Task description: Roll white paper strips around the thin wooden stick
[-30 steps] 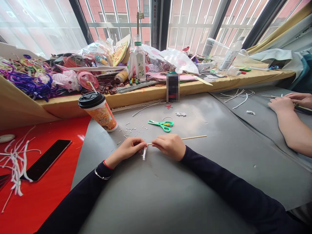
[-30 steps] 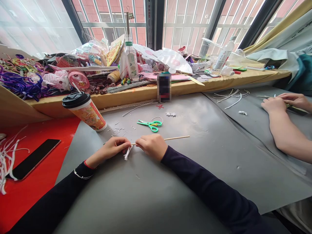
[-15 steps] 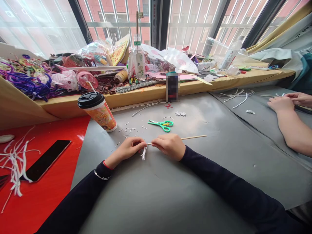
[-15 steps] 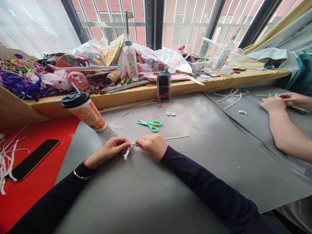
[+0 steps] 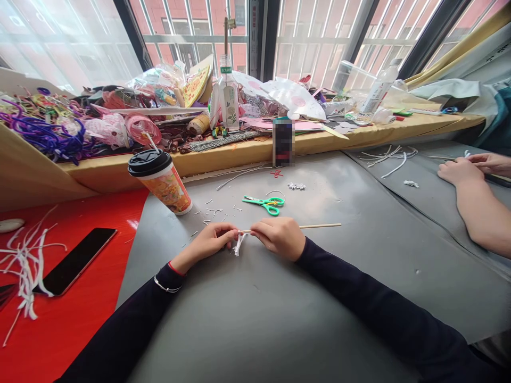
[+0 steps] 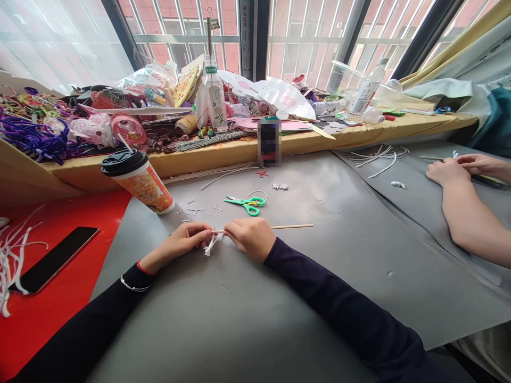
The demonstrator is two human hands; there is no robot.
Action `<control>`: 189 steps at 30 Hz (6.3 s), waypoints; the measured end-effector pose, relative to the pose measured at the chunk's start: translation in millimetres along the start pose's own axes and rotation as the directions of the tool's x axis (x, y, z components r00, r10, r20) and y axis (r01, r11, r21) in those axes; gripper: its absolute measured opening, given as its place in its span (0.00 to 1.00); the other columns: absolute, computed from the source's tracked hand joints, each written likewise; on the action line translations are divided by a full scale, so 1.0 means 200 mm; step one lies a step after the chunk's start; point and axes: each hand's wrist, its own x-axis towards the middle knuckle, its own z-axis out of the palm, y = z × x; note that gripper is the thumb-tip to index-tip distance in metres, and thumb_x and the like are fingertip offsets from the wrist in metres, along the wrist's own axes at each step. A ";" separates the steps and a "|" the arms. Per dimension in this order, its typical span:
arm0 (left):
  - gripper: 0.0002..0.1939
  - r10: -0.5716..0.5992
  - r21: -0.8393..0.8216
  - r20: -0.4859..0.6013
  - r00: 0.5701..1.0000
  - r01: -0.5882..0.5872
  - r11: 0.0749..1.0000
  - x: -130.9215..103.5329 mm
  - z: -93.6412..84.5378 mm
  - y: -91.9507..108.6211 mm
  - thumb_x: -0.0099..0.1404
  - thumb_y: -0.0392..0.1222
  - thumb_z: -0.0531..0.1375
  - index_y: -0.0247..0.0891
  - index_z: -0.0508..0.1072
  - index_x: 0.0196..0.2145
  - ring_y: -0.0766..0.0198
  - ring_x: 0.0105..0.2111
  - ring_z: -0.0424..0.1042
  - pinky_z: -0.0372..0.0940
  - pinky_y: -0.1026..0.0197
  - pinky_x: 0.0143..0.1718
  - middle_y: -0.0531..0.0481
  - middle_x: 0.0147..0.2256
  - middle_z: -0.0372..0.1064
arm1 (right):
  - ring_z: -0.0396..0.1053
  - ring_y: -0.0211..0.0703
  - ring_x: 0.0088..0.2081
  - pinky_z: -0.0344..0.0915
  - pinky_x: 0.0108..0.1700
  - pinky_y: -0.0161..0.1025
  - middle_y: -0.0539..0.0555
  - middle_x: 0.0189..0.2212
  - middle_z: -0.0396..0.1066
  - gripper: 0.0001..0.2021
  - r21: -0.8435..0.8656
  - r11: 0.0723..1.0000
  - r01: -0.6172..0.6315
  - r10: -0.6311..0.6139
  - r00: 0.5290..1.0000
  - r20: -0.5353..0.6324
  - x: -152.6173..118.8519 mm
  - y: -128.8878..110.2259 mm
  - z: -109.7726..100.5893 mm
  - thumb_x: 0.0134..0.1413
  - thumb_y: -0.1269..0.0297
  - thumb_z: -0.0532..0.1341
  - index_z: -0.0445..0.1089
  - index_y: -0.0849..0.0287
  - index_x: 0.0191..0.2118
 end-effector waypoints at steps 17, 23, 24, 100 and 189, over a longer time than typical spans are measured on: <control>0.18 -0.016 0.024 -0.053 0.998 0.017 1.000 0.01 0.00 -0.02 0.60 0.52 0.56 0.35 0.71 0.40 0.71 0.20 0.59 0.54 0.69 0.21 0.54 0.21 0.63 | 0.63 0.32 0.26 0.46 0.28 0.35 0.47 0.26 0.71 0.13 -0.005 1.000 -0.025 0.025 1.000 0.016 -0.01 0.00 0.00 0.60 0.60 0.50 0.70 0.55 0.35; 0.16 0.054 0.008 -0.075 0.996 -0.053 0.999 0.01 0.00 -0.02 0.60 0.49 0.57 0.36 0.71 0.40 0.70 0.21 0.60 0.55 0.68 0.21 0.54 0.21 0.62 | 0.64 0.32 0.27 0.47 0.28 0.34 0.47 0.27 0.71 0.11 0.041 0.999 -0.033 0.033 0.999 0.011 -0.01 0.00 0.00 0.60 0.60 0.51 0.70 0.55 0.37; 0.15 0.061 0.003 -0.074 0.995 -0.061 0.998 0.01 0.00 -0.02 0.60 0.49 0.57 0.36 0.71 0.40 0.71 0.21 0.61 0.55 0.69 0.21 0.54 0.21 0.62 | 0.64 0.32 0.27 0.47 0.28 0.34 0.47 0.27 0.72 0.11 0.049 0.998 -0.035 0.034 0.999 0.009 -0.01 0.00 0.00 0.60 0.60 0.51 0.70 0.55 0.37; 0.14 -0.084 -0.332 -0.281 0.956 -0.015 0.943 -0.03 0.09 0.06 0.55 0.48 0.60 0.33 0.73 0.33 0.73 0.18 0.55 0.53 0.67 0.23 0.57 0.17 0.58 | 0.64 0.32 0.29 0.55 0.30 0.29 0.48 0.33 0.71 0.16 0.262 0.956 -0.132 0.118 0.991 0.065 0.04 -0.04 0.01 0.60 0.67 0.49 0.66 0.49 0.50; 0.19 -0.083 -0.322 -0.296 0.952 -0.018 0.947 -0.04 0.11 0.06 0.54 0.54 0.60 0.33 0.74 0.31 0.73 0.18 0.52 0.49 0.68 0.21 0.58 0.15 0.54 | 0.59 0.42 0.40 0.60 0.43 0.41 0.53 0.35 0.69 0.09 0.096 0.995 0.011 0.009 0.978 -0.209 0.12 -0.09 0.06 0.56 0.67 0.55 0.70 0.56 0.41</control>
